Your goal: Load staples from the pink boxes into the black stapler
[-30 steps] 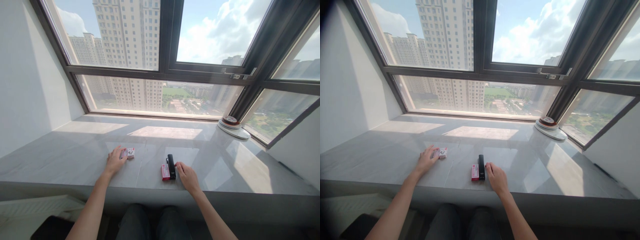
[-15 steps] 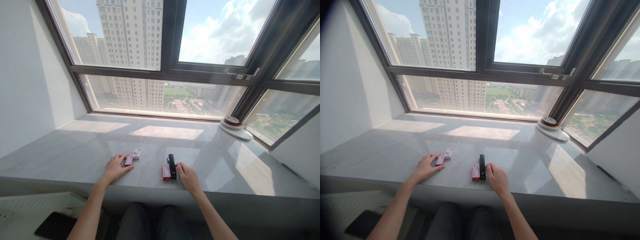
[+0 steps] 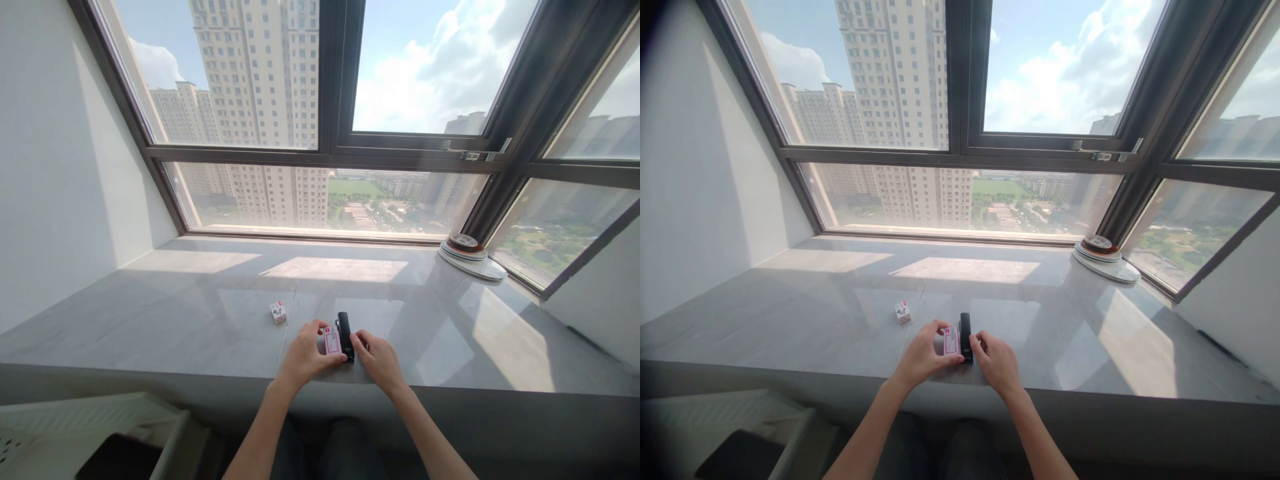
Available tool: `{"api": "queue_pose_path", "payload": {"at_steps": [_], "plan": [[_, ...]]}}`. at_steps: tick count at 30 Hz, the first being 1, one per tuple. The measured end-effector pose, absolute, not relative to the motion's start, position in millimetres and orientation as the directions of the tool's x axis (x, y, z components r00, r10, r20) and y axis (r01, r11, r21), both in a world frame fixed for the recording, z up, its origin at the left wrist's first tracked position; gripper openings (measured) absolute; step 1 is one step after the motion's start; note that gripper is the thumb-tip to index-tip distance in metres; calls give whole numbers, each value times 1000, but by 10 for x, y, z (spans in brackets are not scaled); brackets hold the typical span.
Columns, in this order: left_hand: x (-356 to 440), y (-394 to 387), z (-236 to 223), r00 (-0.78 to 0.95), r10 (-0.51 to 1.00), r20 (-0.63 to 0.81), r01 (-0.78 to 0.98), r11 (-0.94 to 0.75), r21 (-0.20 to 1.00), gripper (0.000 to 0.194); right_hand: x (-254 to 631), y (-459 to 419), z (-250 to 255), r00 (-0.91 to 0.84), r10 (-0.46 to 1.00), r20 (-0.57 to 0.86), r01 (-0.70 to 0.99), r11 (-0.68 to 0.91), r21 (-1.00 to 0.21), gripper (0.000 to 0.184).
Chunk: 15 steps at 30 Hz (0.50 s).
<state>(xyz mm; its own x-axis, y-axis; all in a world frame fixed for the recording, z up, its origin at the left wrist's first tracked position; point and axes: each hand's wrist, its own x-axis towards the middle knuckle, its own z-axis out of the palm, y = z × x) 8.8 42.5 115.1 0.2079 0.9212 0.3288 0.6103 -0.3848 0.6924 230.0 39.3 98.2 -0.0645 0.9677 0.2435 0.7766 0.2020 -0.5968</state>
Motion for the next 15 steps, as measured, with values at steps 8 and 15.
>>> {"api": "queue_pose_path", "payload": {"at_steps": [8, 15], "plan": [[266, 582, 1020, 312, 879, 361, 612, -476, 631, 75, 2310, 410, 994, -116, 967, 229, 755, 235, -612, 41], [92, 585, 1019, 178, 850, 495, 618, -488, 616, 70, 2356, 395, 988, -62, 977, 206, 707, 189, -682, 50]]}}
